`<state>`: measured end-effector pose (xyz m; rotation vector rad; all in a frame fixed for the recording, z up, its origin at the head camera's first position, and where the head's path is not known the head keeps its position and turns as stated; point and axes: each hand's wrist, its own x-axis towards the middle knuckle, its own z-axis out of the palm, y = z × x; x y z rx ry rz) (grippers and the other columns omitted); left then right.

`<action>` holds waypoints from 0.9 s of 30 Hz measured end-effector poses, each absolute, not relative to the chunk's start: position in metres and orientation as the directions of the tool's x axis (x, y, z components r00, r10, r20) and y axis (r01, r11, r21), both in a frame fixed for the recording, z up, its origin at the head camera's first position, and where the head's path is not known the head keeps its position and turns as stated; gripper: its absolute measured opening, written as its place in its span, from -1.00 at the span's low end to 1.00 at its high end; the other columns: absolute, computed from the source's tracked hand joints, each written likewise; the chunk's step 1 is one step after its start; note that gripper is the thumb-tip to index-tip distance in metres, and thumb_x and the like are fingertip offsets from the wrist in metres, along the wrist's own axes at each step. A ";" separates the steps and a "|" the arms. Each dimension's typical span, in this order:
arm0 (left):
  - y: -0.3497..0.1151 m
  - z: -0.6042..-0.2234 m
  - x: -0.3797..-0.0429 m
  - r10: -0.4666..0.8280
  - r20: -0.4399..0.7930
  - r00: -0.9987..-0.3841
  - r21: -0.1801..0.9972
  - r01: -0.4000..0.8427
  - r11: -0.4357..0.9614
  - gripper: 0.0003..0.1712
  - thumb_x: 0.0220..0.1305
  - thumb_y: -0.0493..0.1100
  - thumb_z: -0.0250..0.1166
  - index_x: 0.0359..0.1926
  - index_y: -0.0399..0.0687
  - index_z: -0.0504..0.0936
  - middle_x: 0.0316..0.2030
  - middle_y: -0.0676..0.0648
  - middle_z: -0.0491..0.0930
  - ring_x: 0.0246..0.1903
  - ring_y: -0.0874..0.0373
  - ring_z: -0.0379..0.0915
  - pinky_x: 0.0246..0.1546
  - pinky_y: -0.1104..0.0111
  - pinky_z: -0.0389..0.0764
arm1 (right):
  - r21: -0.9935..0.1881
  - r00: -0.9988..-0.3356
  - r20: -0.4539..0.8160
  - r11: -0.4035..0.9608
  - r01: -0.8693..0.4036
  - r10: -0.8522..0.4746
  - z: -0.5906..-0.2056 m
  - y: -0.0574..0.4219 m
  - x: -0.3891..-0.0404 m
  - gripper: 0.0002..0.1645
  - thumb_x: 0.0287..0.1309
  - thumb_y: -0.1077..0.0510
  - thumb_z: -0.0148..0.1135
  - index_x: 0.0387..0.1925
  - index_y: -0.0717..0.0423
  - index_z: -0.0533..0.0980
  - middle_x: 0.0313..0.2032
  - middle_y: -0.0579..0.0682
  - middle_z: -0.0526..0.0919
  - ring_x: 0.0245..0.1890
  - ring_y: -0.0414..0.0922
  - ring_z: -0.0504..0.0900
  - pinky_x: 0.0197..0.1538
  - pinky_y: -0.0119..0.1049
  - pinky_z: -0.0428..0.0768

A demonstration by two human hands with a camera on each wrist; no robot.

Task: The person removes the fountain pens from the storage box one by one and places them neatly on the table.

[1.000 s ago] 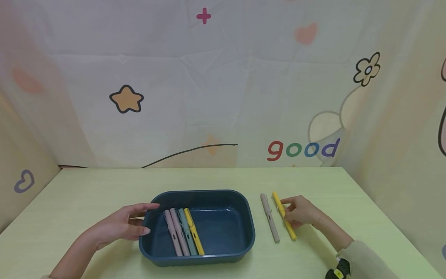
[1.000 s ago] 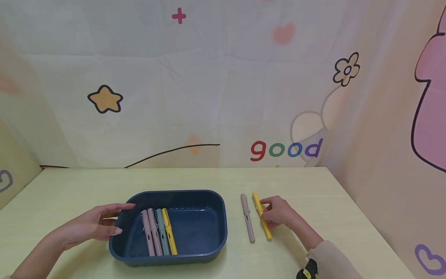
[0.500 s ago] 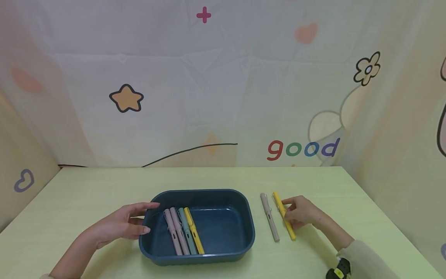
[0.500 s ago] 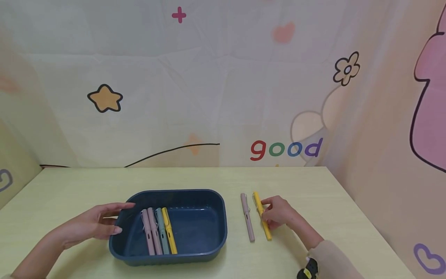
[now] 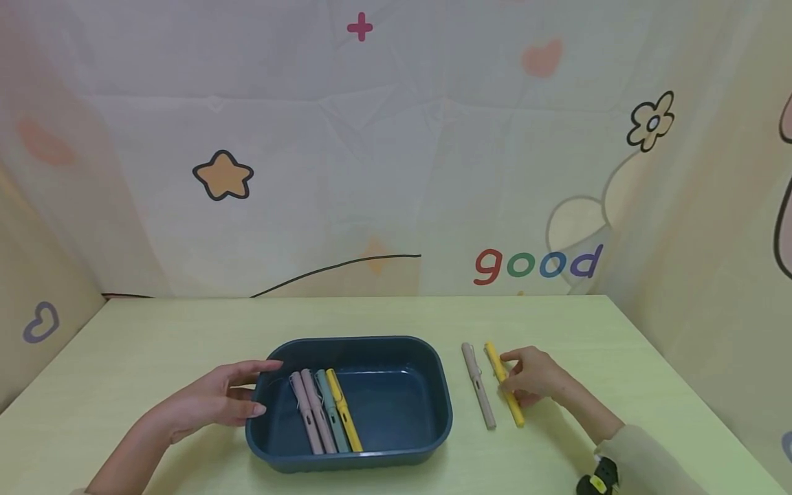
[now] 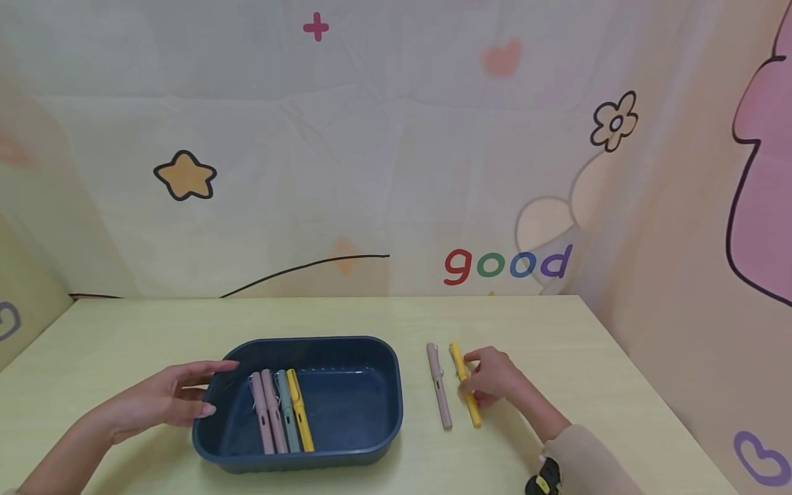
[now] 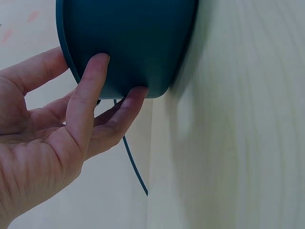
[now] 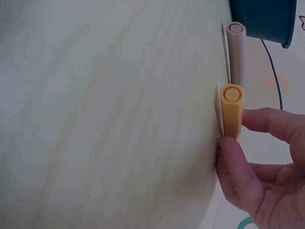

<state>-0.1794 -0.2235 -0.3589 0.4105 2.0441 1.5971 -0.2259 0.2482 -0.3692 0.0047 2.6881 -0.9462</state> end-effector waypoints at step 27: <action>-0.224 -0.358 -0.179 0.520 -0.206 -0.829 0.960 -0.069 0.270 -0.20 0.12 -0.26 0.27 0.33 -0.27 0.09 0.22 -0.49 0.10 0.03 -0.08 0.38 -0.12 0.01 0.50 | -0.594 -0.966 -0.247 0.799 0.091 -0.073 -0.366 0.251 -0.224 -0.25 -0.21 0.30 0.38 0.10 0.35 0.32 -0.44 0.08 0.49 -0.58 -0.12 0.49 -0.52 -0.26 0.60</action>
